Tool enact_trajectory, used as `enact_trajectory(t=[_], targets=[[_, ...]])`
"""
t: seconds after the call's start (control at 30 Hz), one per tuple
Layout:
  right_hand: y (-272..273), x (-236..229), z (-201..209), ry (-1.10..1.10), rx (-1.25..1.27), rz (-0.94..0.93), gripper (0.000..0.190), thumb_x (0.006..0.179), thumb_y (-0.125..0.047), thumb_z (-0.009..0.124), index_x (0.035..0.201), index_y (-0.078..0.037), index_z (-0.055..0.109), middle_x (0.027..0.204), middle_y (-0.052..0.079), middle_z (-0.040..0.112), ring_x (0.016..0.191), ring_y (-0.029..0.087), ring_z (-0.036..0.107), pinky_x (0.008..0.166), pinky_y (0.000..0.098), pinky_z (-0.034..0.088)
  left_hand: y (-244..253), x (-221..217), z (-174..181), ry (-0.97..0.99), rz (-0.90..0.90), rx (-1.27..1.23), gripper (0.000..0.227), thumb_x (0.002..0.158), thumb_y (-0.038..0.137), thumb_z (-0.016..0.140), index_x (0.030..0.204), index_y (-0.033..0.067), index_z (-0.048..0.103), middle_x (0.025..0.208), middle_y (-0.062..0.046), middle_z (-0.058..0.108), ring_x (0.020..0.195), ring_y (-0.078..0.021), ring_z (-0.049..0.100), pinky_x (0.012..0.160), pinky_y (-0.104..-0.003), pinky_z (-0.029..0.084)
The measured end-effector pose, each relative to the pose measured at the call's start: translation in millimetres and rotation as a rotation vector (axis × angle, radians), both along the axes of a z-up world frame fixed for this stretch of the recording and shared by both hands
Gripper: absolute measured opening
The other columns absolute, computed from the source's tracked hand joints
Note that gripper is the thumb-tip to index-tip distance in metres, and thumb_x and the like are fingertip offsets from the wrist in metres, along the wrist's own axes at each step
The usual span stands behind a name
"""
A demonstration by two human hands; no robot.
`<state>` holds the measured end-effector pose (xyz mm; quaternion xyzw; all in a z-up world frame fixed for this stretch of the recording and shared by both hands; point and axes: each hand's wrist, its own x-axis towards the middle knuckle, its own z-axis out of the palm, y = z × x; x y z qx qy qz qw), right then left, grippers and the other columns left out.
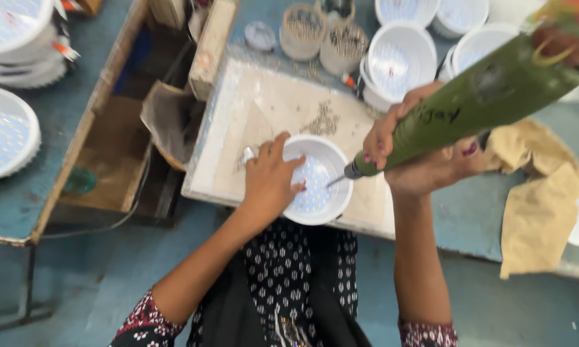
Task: The person uses a green power drill to fasten screws into the center of white LED light fixtures. They handle the fixtures and screws by hand, occasionally wiping the work surface with a cloth.
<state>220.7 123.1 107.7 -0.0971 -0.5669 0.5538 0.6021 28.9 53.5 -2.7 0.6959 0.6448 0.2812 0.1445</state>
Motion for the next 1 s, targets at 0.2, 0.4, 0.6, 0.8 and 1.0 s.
enact_trajectory(t=[0.2, 0.4, 0.6, 0.8, 1.0], targets=[[4.9, 23.8, 5.6, 0.104, 0.037, 0.038, 0.08, 0.088, -0.075, 0.044, 0.111, 0.002, 0.048, 0.085, 0.013, 0.056, 0.049, 0.022, 0.053, 0.041, 0.0339, 0.045, 16.5, -1.5, 1.7, 0.088, -0.049, -0.083, 0.051, 0.062, 0.028, 0.092, 0.11, 0.0172, 0.077, 0.151, -0.017, 0.036, 0.141, -0.0376, 0.029, 0.1, -0.072, 0.03], [-4.7, 50.9, 27.4, 0.105, 0.044, 0.001, 0.079, 0.091, -0.074, 0.038, 0.107, 0.002, 0.047, 0.08, 0.012, 0.052, 0.049, 0.022, 0.05, 0.045, 0.0375, 0.044, 66.6, 7.7, 6.5, 0.019, -0.047, -0.02, 0.026, 0.077, 0.03, 0.085, 0.094, 0.0124, 0.075, 0.133, -0.016, 0.056, 0.129, -0.0342, 0.049, 0.097, -0.055, 0.045], [-20.7, 57.5, 27.9, 0.103, -0.007, -0.003, 0.08, 0.092, -0.075, 0.035, 0.106, 0.003, 0.046, 0.078, 0.013, 0.049, 0.051, 0.023, 0.047, 0.047, 0.0377, 0.041, 167.9, 19.3, -16.0, -0.026, -0.162, -0.11, 0.043, 0.067, 0.028, 0.091, 0.095, 0.0053, 0.067, 0.103, -0.018, 0.07, 0.099, -0.0366, 0.068, 0.082, -0.047, 0.054], [-29.1, 57.5, 24.4, 0.102, -0.052, -0.036, 0.077, 0.09, -0.071, 0.035, 0.105, 0.004, 0.046, 0.078, 0.013, 0.048, 0.051, 0.023, 0.048, 0.047, 0.0376, 0.041, 206.4, 36.4, -47.0, 0.1, -0.108, -0.152, 0.031, 0.065, 0.01, 0.084, 0.094, 0.0054, 0.072, 0.105, -0.018, 0.071, 0.098, -0.036, 0.072, 0.079, -0.044, 0.058], [-32.5, 51.1, 27.4, 0.067, -0.031, -0.03, 0.075, 0.094, -0.074, 0.039, 0.1, 0.001, 0.045, 0.066, 0.013, 0.046, 0.045, 0.021, 0.046, 0.042, 0.0347, 0.042, 210.4, 44.0, -62.1, 0.115, -0.156, -0.026, 0.017, 0.079, 0.003, 0.071, 0.096, 0.0043, 0.073, 0.11, -0.022, 0.069, 0.101, -0.0384, 0.07, 0.082, -0.048, 0.057]])
